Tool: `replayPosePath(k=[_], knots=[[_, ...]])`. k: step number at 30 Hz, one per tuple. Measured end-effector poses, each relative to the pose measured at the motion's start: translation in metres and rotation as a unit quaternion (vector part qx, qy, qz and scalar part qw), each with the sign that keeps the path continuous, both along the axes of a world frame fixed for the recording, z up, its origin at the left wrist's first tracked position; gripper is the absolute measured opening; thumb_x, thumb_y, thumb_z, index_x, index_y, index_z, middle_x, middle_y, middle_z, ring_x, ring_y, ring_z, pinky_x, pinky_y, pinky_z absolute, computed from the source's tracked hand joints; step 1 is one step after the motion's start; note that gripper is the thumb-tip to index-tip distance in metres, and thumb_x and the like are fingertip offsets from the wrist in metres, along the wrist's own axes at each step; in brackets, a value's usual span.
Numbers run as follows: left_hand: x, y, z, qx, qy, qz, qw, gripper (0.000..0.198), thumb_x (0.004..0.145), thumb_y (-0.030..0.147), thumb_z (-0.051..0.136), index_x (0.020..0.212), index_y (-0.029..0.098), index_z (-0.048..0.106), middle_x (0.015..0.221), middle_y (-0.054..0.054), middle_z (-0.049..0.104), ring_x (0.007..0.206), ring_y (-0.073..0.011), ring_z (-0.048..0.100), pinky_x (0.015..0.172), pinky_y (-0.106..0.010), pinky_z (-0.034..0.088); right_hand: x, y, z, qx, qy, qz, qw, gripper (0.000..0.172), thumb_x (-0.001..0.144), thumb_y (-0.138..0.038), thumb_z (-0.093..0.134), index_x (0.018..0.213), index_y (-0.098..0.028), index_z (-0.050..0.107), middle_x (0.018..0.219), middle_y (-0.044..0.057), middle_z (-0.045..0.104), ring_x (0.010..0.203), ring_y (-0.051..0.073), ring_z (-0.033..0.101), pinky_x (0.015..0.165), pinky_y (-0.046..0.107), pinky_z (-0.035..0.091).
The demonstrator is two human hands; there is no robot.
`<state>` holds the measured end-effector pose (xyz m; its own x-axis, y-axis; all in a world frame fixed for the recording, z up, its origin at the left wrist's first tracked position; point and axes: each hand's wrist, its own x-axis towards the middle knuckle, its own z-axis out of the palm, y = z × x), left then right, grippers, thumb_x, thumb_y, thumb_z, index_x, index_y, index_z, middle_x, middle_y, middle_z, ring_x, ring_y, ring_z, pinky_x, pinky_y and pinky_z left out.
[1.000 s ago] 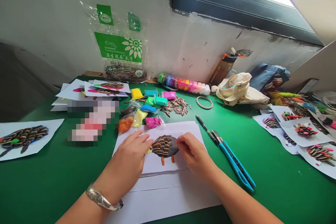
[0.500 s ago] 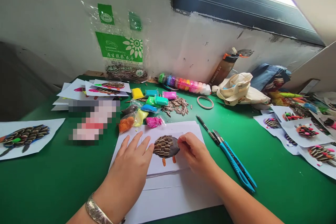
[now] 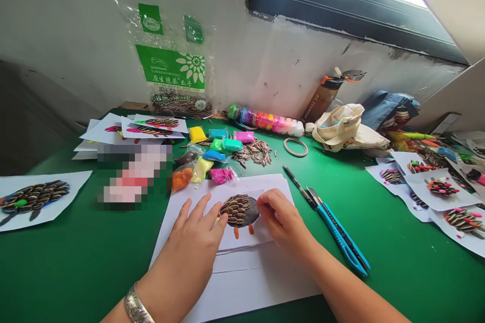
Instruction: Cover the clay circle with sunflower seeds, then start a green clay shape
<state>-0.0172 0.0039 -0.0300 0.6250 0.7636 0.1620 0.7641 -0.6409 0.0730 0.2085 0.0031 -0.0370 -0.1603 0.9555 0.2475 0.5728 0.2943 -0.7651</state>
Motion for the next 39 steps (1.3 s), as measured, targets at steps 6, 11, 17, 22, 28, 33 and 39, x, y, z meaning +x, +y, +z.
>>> replayPosePath(k=[6,11,17,22,28,33,39], knots=[[-0.002,0.004,0.012,0.026,-0.058,-0.025,0.998,0.048,0.083,0.007,0.04,0.127,0.021,0.056,0.135,-0.006,0.054,0.134,-0.0293,0.036,0.108,-0.053,0.033,0.0,-0.002,0.001,-0.004,0.01,-0.032,0.999,0.012,0.093,-0.018,0.043,0.087,-0.021,0.052,0.083,0.002,0.054,0.073,0.014,0.048,0.065,0.025,0.039],[-0.009,0.019,0.024,0.057,-0.171,-0.008,0.984,0.034,0.092,0.02,0.044,0.121,0.017,0.06,0.123,-0.007,0.063,0.123,-0.0255,0.049,0.106,-0.045,0.041,0.002,-0.003,0.0,-0.034,0.01,-0.047,0.998,0.011,0.094,-0.022,0.042,0.09,-0.021,0.052,0.083,0.001,0.055,0.072,0.013,0.048,0.064,0.023,0.039],[-0.012,0.029,0.027,0.079,-0.253,0.047,0.963,0.028,0.092,0.025,0.048,0.112,0.014,0.065,0.112,-0.008,0.068,0.112,-0.0222,0.057,0.103,-0.038,0.043,0.001,-0.003,0.003,-0.056,0.005,-0.045,0.997,0.013,0.094,-0.024,0.041,0.087,-0.021,0.051,0.079,0.0,0.057,0.069,0.013,0.048,0.061,0.023,0.038],[-0.006,0.026,0.016,0.017,-0.248,0.013,0.969,0.027,0.092,0.026,0.049,0.112,0.017,0.065,0.111,-0.006,0.069,0.111,-0.0218,0.058,0.102,-0.038,0.045,0.0,-0.003,0.0,-0.057,-0.019,-0.034,0.998,0.011,0.091,-0.022,0.045,0.088,-0.021,0.056,0.079,0.0,0.059,0.067,0.012,0.049,0.061,0.022,0.038],[-0.006,0.027,0.011,-0.014,-0.245,0.025,0.969,0.028,0.092,0.029,0.048,0.11,0.018,0.066,0.111,-0.006,0.069,0.11,-0.0229,0.06,0.1,-0.039,0.047,0.0,-0.002,-0.004,-0.07,-0.048,-0.047,0.995,0.011,0.084,-0.015,0.049,0.086,-0.021,0.058,0.073,-0.002,0.058,0.059,0.011,0.046,0.053,0.021,0.033],[-0.006,0.029,0.012,-0.023,-0.246,0.039,0.968,0.029,0.093,0.031,0.047,0.108,0.018,0.068,0.11,-0.005,0.07,0.108,-0.0225,0.061,0.099,-0.038,0.048,-0.001,-0.001,-0.002,-0.06,-0.029,-0.039,0.997,0.017,0.083,-0.012,0.048,0.089,-0.022,0.061,0.076,-0.002,0.062,0.061,0.01,0.048,0.055,0.02,0.036],[-0.009,0.028,0.012,-0.037,-0.192,0.058,0.979,0.032,0.093,0.033,0.044,0.108,0.018,0.068,0.111,-0.006,0.07,0.109,-0.0245,0.06,0.096,-0.041,0.05,-0.002,-0.001,0.001,-0.036,-0.02,-0.008,0.999,0.021,0.086,-0.009,0.045,0.092,-0.022,0.061,0.072,-0.002,0.065,0.064,0.012,0.052,0.059,0.021,0.038]])
